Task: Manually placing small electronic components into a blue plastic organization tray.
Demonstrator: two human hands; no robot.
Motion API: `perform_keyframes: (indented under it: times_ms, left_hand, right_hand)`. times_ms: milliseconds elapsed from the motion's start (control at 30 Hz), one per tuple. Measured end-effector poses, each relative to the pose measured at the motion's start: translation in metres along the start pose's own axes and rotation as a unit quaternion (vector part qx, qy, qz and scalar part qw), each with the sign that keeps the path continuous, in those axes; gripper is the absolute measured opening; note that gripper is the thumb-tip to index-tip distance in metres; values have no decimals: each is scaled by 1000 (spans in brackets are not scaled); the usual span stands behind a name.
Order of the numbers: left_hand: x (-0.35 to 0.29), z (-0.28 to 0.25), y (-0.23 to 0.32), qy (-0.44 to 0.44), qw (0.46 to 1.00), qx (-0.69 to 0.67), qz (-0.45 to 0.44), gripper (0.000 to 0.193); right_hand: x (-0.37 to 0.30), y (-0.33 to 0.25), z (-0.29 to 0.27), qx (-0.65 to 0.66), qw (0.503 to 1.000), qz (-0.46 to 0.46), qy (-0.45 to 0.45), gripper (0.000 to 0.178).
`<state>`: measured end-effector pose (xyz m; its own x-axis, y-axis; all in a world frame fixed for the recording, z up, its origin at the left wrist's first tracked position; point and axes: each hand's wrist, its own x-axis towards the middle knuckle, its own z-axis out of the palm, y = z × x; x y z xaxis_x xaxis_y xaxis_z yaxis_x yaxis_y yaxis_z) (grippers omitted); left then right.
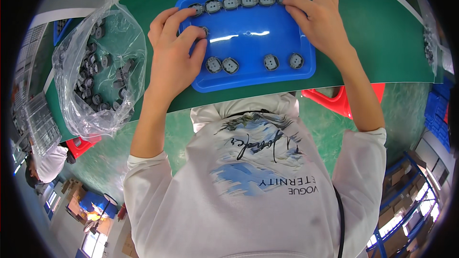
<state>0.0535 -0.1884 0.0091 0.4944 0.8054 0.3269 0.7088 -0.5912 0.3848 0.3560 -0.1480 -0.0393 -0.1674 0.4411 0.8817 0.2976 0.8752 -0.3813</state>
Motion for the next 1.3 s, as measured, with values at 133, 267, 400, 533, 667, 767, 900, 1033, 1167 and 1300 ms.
perform_keyframes:
  times_ms: [133,267,400,533,667,767,900,1033,1167,1300]
  left_hand:
    - [-3,-1,-4,3,1000,-7,-9,14]
    - [-2,-1,-5,3,1000,-7,-10,13]
    - [-2,1,-8,18,999,-14,-24,13]
    - [-3,3,-9,28,999,-16,-40,13]
    - [2,6,-13,36,999,-12,-39,13]
    - [2,7,-14,38,998,-3,-41,13]
    - [3,5,-14,33,999,-3,-40,15]
    - [22,0,-1,64,998,22,-16,21]
    - [52,44,-20,278,908,-281,136,30]
    - [52,4,3,-4,999,4,-53,42]
  right_hand:
    - [15,-16,-2,-6,1000,4,-22,15]
    - [15,-16,-6,-128,973,102,-161,16]
    - [9,-10,5,5,1000,20,15,19]
    - [42,-78,-13,-219,912,136,-320,16]
    - [43,-108,-1,-181,826,221,-486,21]
    - [40,-109,3,-180,817,219,-502,25]
    - [36,-101,10,-175,856,177,-453,28]
    - [30,-92,16,-200,870,172,-416,31]
    - [36,-95,17,-166,877,211,-400,35]
    - [38,-94,6,-123,846,239,-461,38]
